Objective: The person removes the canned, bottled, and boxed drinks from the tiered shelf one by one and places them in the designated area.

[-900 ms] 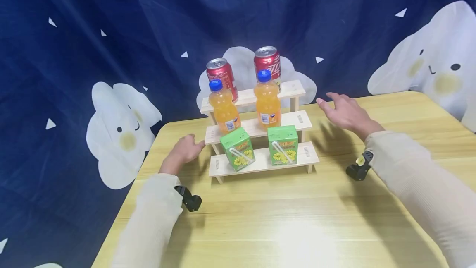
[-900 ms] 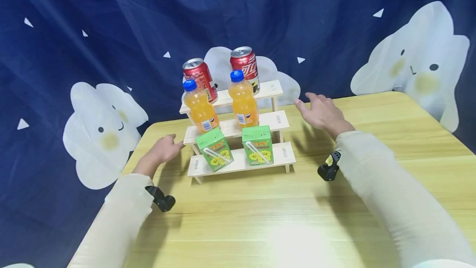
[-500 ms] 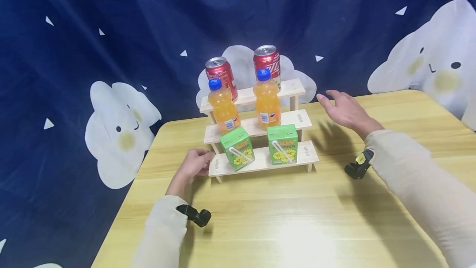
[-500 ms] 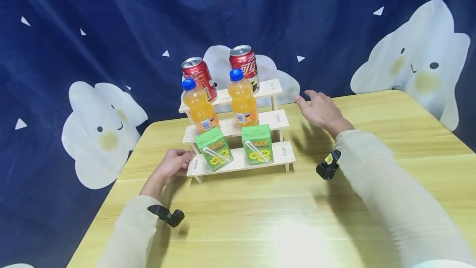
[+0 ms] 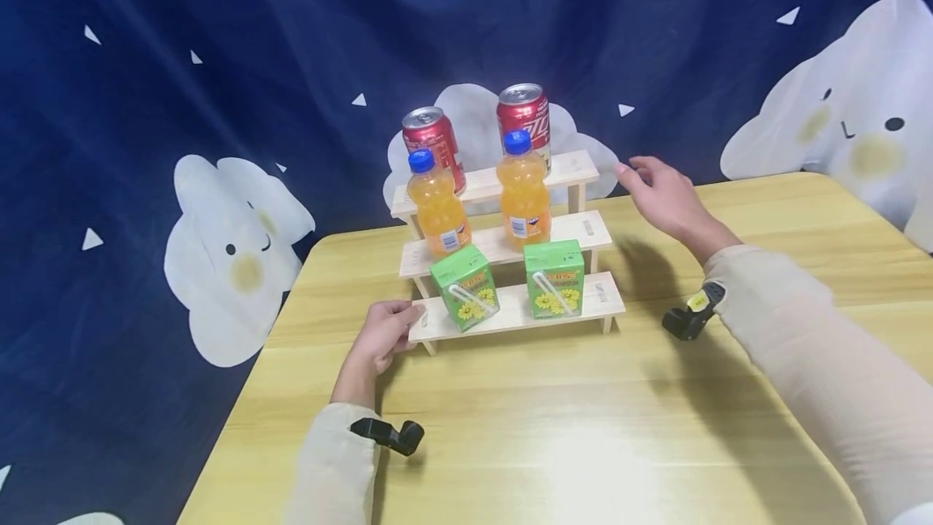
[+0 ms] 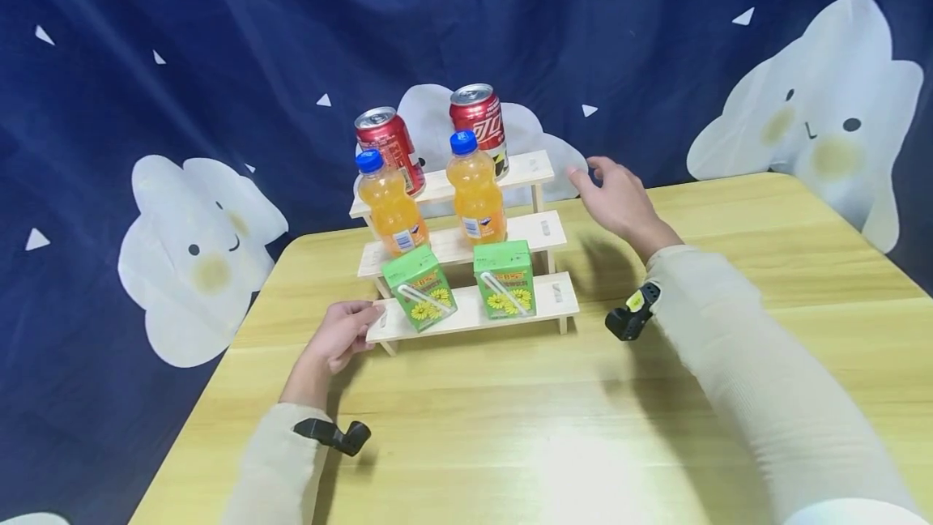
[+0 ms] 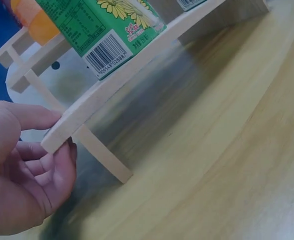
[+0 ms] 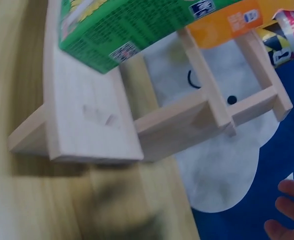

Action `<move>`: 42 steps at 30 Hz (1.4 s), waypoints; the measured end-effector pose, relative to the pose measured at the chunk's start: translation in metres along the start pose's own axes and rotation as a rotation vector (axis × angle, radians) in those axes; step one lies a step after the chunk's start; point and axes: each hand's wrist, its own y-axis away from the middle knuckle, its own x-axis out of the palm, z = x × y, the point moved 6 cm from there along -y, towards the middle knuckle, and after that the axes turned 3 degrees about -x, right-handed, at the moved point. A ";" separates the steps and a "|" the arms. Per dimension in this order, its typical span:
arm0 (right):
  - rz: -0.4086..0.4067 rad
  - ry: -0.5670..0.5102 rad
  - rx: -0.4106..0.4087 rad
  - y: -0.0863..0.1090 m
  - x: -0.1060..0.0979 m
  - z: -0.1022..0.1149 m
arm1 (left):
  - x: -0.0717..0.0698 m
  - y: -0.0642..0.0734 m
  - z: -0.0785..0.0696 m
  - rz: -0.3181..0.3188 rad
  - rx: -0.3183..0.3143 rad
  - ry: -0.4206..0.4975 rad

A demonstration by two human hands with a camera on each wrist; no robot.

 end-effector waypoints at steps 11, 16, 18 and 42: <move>-0.075 -0.136 -0.004 -0.009 -0.004 0.021 | 0.002 -0.003 0.013 -0.008 0.002 0.192; -0.063 -0.161 -0.021 -0.016 -0.003 0.034 | 0.002 -0.001 0.015 -0.026 0.019 0.211; -0.047 -0.164 -0.023 -0.019 -0.001 0.039 | 0.002 0.001 0.016 -0.029 0.020 0.216; 0.064 -0.283 0.018 -0.058 0.016 0.081 | 0.004 -0.001 0.013 0.018 0.048 0.274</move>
